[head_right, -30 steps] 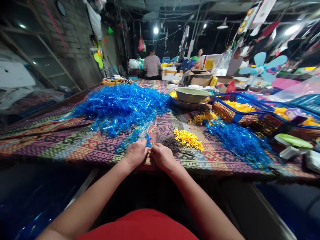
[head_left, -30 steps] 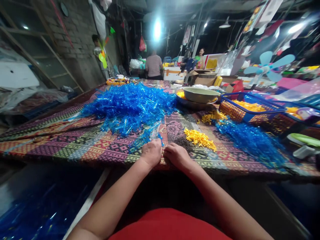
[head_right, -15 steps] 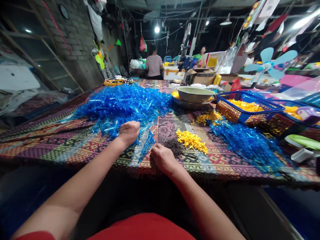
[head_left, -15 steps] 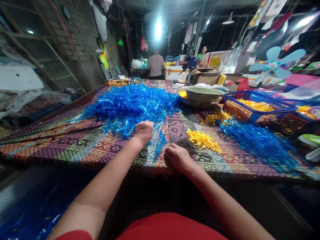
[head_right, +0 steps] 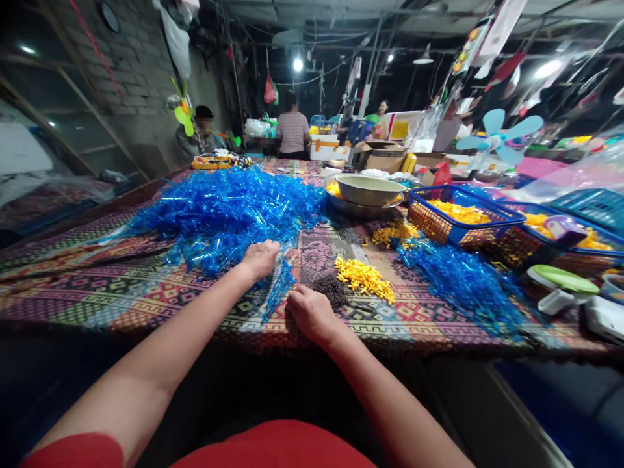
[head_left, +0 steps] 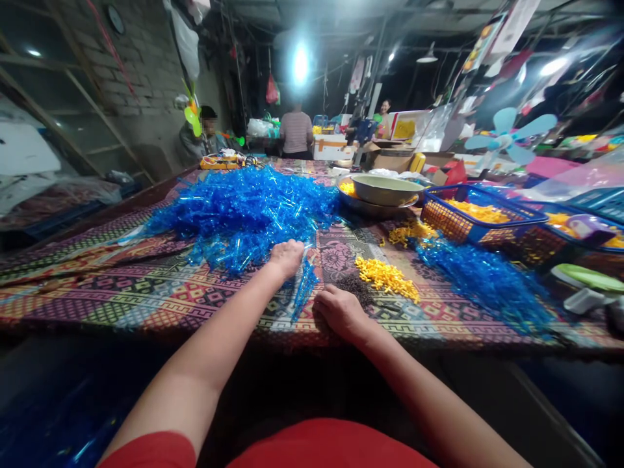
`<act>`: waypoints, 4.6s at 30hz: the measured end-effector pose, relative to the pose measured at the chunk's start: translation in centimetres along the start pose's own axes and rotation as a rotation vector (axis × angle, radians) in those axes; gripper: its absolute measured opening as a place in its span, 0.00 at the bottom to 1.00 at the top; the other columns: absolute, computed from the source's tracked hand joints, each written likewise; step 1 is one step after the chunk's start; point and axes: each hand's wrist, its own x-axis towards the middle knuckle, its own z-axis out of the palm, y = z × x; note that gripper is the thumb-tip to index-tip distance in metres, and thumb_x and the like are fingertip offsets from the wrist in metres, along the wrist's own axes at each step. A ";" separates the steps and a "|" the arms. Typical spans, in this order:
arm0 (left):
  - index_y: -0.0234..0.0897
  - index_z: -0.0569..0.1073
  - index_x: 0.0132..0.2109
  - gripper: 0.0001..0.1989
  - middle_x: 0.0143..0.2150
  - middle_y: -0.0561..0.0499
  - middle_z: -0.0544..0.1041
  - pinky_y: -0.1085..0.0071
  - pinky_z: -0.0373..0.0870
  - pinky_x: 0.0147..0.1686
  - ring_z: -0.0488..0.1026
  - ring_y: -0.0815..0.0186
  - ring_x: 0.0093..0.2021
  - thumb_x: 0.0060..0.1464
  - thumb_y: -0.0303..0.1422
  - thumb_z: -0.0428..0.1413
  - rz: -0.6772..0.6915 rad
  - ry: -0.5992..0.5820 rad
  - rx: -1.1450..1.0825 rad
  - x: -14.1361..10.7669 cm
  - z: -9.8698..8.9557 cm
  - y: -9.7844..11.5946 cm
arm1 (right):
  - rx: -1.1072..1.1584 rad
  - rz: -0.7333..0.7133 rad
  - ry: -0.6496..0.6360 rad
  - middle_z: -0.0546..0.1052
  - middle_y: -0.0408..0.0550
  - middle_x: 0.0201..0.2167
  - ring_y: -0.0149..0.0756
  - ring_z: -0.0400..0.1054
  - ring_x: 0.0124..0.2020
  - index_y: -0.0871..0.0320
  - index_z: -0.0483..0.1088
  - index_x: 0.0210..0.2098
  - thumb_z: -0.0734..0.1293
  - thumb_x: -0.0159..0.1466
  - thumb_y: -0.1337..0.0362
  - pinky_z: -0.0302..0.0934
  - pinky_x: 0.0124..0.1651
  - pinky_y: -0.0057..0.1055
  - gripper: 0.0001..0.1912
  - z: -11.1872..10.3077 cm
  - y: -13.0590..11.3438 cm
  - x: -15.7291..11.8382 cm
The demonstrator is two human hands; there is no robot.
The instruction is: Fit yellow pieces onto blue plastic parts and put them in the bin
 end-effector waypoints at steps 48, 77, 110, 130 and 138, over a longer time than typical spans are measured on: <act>0.32 0.66 0.35 0.06 0.29 0.51 0.72 0.70 0.73 0.24 0.74 0.68 0.23 0.48 0.29 0.54 -0.405 -0.070 -1.947 -18.4 0.2 3.6 | 0.490 0.126 -0.008 0.71 0.44 0.24 0.30 0.65 0.24 0.59 0.73 0.29 0.64 0.60 0.62 0.58 0.28 0.25 0.08 -1.8 -1.5 -0.1; 0.36 0.62 0.27 0.10 0.14 0.57 0.66 0.77 0.60 0.08 0.65 0.69 0.10 0.53 0.35 0.46 -0.443 -0.116 -1.651 -17.2 0.4 6.0 | 0.451 -0.197 0.224 0.71 0.50 0.37 0.32 0.68 0.36 0.56 0.69 0.42 0.60 0.63 0.69 0.64 0.36 0.28 0.09 -2.9 -1.3 -3.8; 0.35 0.62 0.27 0.11 0.17 0.56 0.66 0.79 0.58 0.07 0.66 0.70 0.11 0.52 0.38 0.48 -0.418 -0.268 -1.798 -18.1 1.4 7.6 | -0.372 -0.101 -0.190 0.67 0.49 0.31 0.32 0.60 0.29 0.59 0.69 0.30 0.60 0.61 0.73 0.48 0.29 0.28 0.08 -5.0 5.1 -4.6; 0.35 0.62 0.26 0.12 0.14 0.56 0.66 0.78 0.59 0.07 0.66 0.69 0.11 0.51 0.37 0.49 -0.455 -0.262 -1.822 -18.0 1.4 6.8 | 0.055 0.004 -0.069 0.71 0.46 0.29 0.29 0.65 0.29 0.56 0.74 0.30 0.63 0.62 0.61 0.57 0.32 0.24 0.09 -3.6 3.4 -4.6; 0.35 0.62 0.26 0.12 0.14 0.55 0.66 0.78 0.59 0.08 0.66 0.69 0.11 0.50 0.38 0.50 -0.457 -0.247 -1.819 -18.1 1.3 6.7 | -0.019 -0.030 -0.043 0.70 0.47 0.28 0.31 0.64 0.31 0.59 0.70 0.29 0.60 0.64 0.66 0.56 0.34 0.25 0.10 -2.7 2.6 -4.2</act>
